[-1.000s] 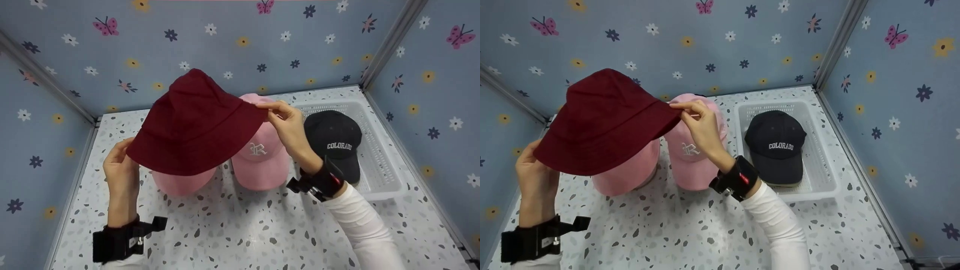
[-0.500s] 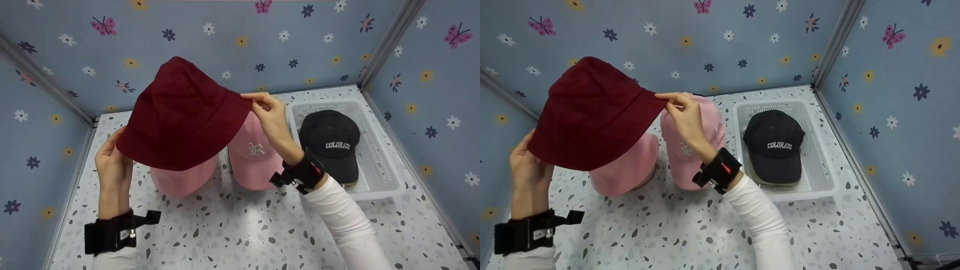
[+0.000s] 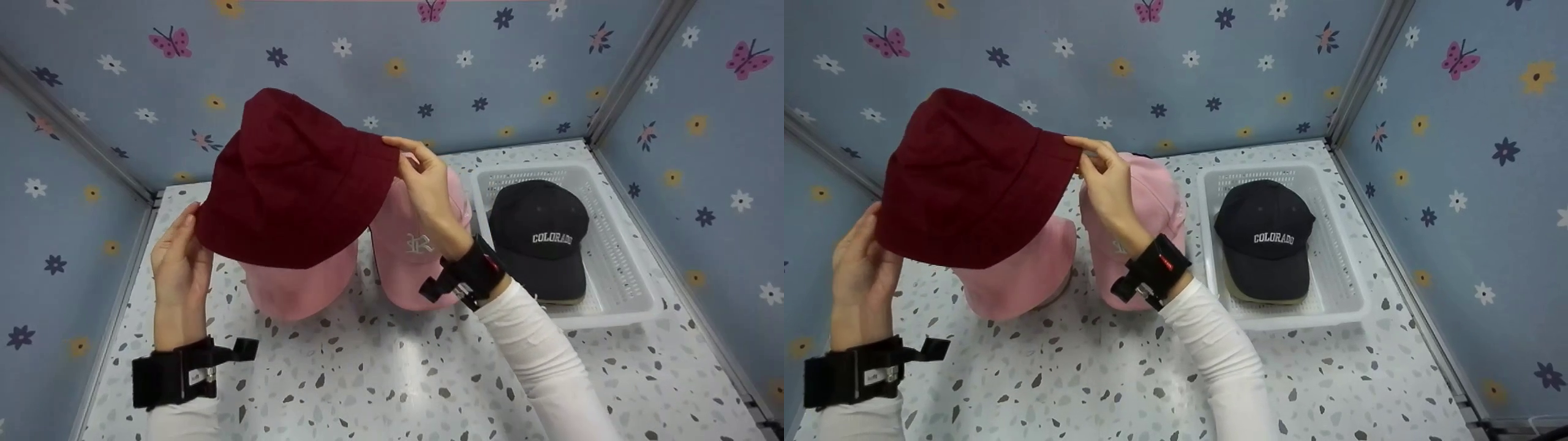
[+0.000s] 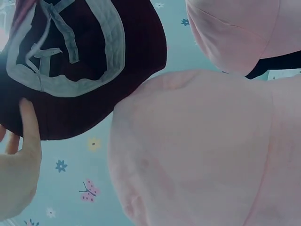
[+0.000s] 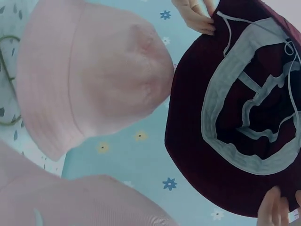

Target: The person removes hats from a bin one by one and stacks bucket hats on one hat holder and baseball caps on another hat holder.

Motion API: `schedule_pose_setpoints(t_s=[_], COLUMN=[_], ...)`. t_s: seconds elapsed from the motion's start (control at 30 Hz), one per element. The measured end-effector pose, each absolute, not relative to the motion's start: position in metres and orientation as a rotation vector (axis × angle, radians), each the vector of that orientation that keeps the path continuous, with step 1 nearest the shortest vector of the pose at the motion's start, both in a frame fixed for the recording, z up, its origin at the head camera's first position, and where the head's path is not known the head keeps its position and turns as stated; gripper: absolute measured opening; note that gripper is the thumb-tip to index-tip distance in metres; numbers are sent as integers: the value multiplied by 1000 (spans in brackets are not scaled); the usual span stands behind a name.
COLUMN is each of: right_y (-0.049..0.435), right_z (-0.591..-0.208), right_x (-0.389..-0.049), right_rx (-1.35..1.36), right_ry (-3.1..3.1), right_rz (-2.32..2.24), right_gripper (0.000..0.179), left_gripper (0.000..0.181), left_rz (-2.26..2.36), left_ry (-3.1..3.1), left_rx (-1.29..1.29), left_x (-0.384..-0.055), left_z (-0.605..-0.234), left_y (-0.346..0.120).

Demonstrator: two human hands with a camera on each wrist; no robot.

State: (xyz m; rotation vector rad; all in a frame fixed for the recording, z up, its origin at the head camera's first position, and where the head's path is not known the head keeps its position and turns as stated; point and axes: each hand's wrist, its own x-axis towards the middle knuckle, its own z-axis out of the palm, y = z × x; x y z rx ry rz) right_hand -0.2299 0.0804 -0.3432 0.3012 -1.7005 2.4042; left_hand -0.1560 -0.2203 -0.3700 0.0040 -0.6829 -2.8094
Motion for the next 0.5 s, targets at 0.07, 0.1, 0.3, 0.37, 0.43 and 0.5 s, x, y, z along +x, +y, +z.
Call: schedule_pose_setpoints(t_s=[0.07,0.1,0.3,0.37,0.43,0.5], right_y=[80,80,70,65,60,55], right_z=[-360,-367,-337,-331,-335,-339], right_x=[-245,-252,-233,-228,-231,-233], right_rx=[303,302,101,77,73,60], right_ry=[-1643,-1599,-1428,-1403,-1386,-1375], right_rz=[2478,2535,2805,2851,2899,2941], right_gripper=[23,24,28,28,29,30], left_gripper=[19,19,23,25,26,27], left_rz=[-2803,-2800,-2840,-2864,-2892,-2923], left_ry=[-659,-647,-558,-523,-491,-457], left_rx=[29,43,83,78,73,72], left_x=[-158,-159,-162,-163,-163,-163], left_z=[-368,-367,-367,-368,-370,-372], left_y=[-220,-221,-227,-232,-236,-241])
